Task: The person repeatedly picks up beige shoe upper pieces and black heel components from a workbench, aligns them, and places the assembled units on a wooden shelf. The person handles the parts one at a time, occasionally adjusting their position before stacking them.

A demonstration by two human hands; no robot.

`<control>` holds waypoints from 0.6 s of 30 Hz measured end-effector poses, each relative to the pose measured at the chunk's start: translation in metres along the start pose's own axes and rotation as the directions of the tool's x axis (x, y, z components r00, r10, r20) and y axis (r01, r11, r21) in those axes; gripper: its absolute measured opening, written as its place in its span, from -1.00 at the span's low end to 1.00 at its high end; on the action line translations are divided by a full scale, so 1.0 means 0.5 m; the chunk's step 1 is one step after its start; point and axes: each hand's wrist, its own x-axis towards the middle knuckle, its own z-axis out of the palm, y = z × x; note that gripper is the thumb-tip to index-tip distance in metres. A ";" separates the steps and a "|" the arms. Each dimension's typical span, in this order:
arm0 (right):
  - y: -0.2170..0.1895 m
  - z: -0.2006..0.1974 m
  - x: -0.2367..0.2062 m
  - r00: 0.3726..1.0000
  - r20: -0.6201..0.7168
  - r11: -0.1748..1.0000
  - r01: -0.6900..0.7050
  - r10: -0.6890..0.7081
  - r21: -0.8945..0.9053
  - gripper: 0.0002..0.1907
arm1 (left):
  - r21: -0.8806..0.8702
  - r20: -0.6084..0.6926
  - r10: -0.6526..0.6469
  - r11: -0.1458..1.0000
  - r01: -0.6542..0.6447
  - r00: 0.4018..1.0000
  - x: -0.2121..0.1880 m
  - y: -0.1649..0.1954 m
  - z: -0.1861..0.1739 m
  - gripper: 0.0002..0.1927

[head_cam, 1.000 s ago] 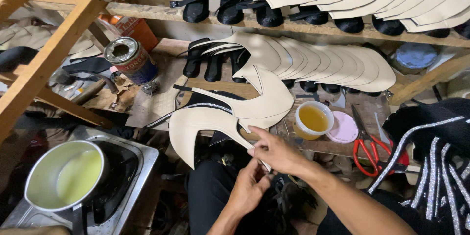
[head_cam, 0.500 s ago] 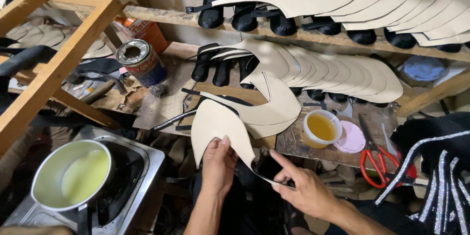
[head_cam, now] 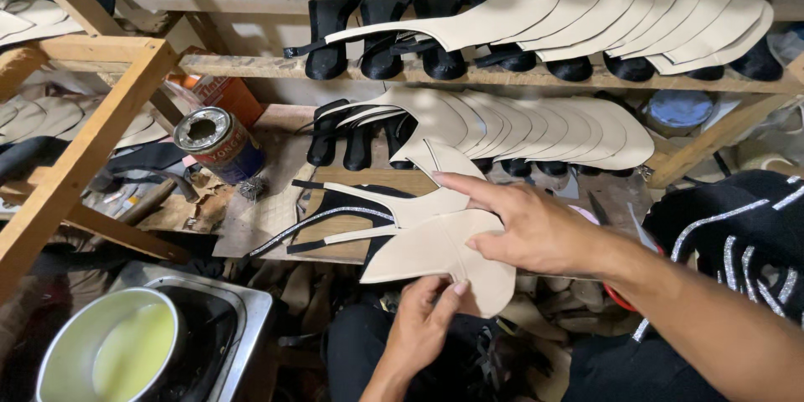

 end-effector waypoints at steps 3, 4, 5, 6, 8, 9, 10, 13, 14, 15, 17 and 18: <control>-0.027 -0.013 0.037 0.999 0.005 0.998 0.041 -0.041 -0.051 -0.10 | 0.090 -0.231 0.160 0.986 -0.142 0.960 -0.019 -0.023 -0.051 -0.67; -0.034 -0.024 0.050 0.999 -0.025 0.997 0.037 -0.039 -0.061 -0.11 | 0.115 -0.332 0.233 0.972 -0.206 0.914 -0.023 -0.037 -0.073 -0.57; -0.039 -0.037 0.066 0.998 -0.056 0.997 0.034 -0.038 -0.071 -0.11 | 0.075 -0.449 0.172 0.985 -0.155 0.877 -0.023 -0.053 -0.091 -0.58; -0.045 -0.048 0.085 0.955 -0.130 0.961 0.250 -0.265 -0.117 -0.14 | 0.028 -0.557 0.103 0.994 -0.106 0.824 -0.029 -0.072 -0.107 -0.59; -0.055 -0.070 0.125 0.708 -0.223 0.741 0.626 -0.671 -0.243 -0.19 | -0.020 -0.695 0.003 1.000 -0.023 0.719 -0.049 -0.111 -0.126 -0.61; -0.058 -0.081 0.150 0.762 -0.258 0.799 0.597 -0.594 -0.077 -0.18 | -0.015 -0.732 -0.019 1.000 0.012 0.681 -0.056 -0.129 -0.135 -0.62; -0.059 -0.089 0.179 0.817 -0.272 0.831 0.549 -0.509 0.093 -0.18 | -0.015 -0.766 -0.043 0.999 0.050 0.641 -0.062 -0.146 -0.140 -0.63; -0.051 -0.117 0.297 0.839 -0.378 0.754 0.527 -0.390 0.391 -0.25 | 0.227 -0.750 0.231 0.970 -0.087 0.621 -0.060 -0.178 -0.139 -0.65; -0.046 -0.138 0.346 0.804 -0.431 0.700 0.580 -0.409 0.418 -0.31 | 0.293 -0.717 0.274 0.953 -0.080 0.641 -0.059 -0.181 -0.144 -0.67; -0.044 -0.152 0.403 0.770 -0.480 0.641 0.627 -0.421 0.443 -0.37 | 0.356 -0.684 0.311 0.932 -0.070 0.660 -0.060 -0.181 -0.149 -0.68; -0.022 -0.184 0.488 0.750 -0.565 0.653 0.623 -0.343 0.430 -0.53 | 0.457 -0.622 0.381 0.886 -0.077 0.684 -0.052 -0.170 -0.159 -0.72; -0.005 -0.205 0.520 0.757 -0.603 0.724 0.562 -0.253 0.401 -0.63 | 0.495 -0.594 0.414 0.864 -0.092 0.690 -0.048 -0.162 -0.165 -0.74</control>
